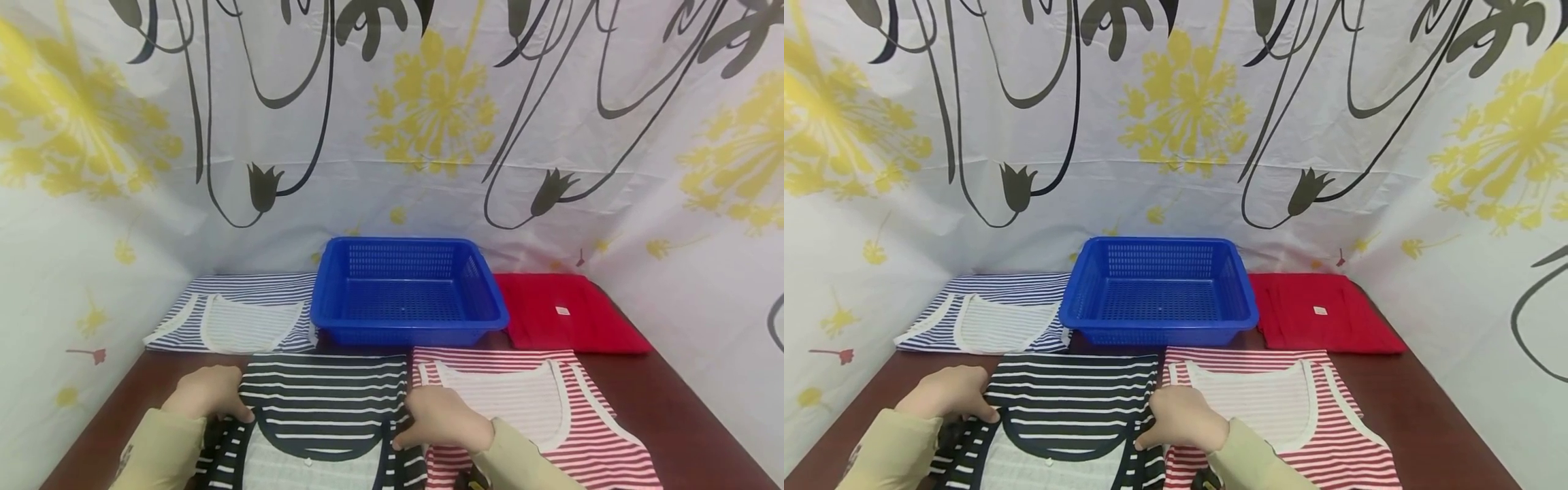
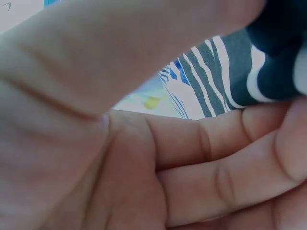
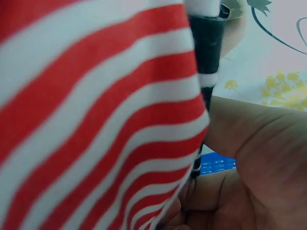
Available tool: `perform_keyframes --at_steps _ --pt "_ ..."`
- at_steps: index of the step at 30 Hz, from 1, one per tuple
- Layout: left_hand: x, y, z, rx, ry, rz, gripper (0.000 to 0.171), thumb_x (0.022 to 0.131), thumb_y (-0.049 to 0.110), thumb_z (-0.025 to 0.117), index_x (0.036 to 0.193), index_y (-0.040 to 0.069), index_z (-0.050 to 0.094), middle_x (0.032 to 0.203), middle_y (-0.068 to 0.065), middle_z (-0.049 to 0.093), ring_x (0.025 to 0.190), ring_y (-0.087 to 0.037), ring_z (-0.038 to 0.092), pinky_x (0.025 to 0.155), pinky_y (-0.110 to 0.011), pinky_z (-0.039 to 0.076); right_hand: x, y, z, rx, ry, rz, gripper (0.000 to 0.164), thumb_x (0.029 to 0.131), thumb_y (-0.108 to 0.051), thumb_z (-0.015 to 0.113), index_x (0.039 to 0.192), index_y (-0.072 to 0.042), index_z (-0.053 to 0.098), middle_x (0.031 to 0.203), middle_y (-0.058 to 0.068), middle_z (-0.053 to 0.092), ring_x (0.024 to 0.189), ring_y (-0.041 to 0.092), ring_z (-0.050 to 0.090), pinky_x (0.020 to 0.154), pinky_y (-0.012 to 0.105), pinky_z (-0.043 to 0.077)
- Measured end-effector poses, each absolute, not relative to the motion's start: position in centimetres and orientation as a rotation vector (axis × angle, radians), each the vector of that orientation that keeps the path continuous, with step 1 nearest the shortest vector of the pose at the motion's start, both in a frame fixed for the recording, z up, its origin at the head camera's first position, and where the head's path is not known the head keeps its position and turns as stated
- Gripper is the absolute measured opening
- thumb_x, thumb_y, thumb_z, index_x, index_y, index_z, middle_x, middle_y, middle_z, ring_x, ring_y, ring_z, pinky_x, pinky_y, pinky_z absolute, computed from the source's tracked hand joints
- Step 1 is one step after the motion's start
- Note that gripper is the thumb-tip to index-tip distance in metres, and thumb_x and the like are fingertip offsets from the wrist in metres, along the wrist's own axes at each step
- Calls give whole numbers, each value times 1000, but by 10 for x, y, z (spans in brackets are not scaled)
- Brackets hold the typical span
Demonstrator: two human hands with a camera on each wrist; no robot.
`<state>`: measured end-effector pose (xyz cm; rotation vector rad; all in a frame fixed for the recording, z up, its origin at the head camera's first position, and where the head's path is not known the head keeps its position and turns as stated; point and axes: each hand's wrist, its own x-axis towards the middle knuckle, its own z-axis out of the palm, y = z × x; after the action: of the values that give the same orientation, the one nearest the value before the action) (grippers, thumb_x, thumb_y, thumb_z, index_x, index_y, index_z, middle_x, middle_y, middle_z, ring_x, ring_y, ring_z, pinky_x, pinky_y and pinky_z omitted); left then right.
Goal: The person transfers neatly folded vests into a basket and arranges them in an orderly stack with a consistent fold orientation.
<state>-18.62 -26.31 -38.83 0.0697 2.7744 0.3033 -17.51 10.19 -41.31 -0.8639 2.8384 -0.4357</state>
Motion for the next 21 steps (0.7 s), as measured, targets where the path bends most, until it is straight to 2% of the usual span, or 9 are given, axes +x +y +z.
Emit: perform_keyframes --at_steps 10,16,21 --pt "-188 -263 -393 91 2769 315 37 64 34 85 78 8 61 63 -1 56 55 -18 54 51 -36 42 -176 99 -417 -926 2842 -429 39 65 -42 81 61 -22 48 59 -13 45 51 7 40 45 26 37" --pt "-187 -258 -389 137 2820 309 35 61 31 84 75 8 62 65 -1 54 58 -20 50 51 -37 41 -178 99 -416 -931 2789 -586 36 67 -36 82 63 -21 49 59 -13 44 53 5 40 49 24 38" --pt "-188 -260 -391 168 2812 382 33 62 29 84 70 8 59 61 -1 53 53 -19 49 49 -34 41 -180 98 -415 -911 2754 -675 34 66 -31 82 64 -21 50 58 -13 44 53 4 40 49 23 38"
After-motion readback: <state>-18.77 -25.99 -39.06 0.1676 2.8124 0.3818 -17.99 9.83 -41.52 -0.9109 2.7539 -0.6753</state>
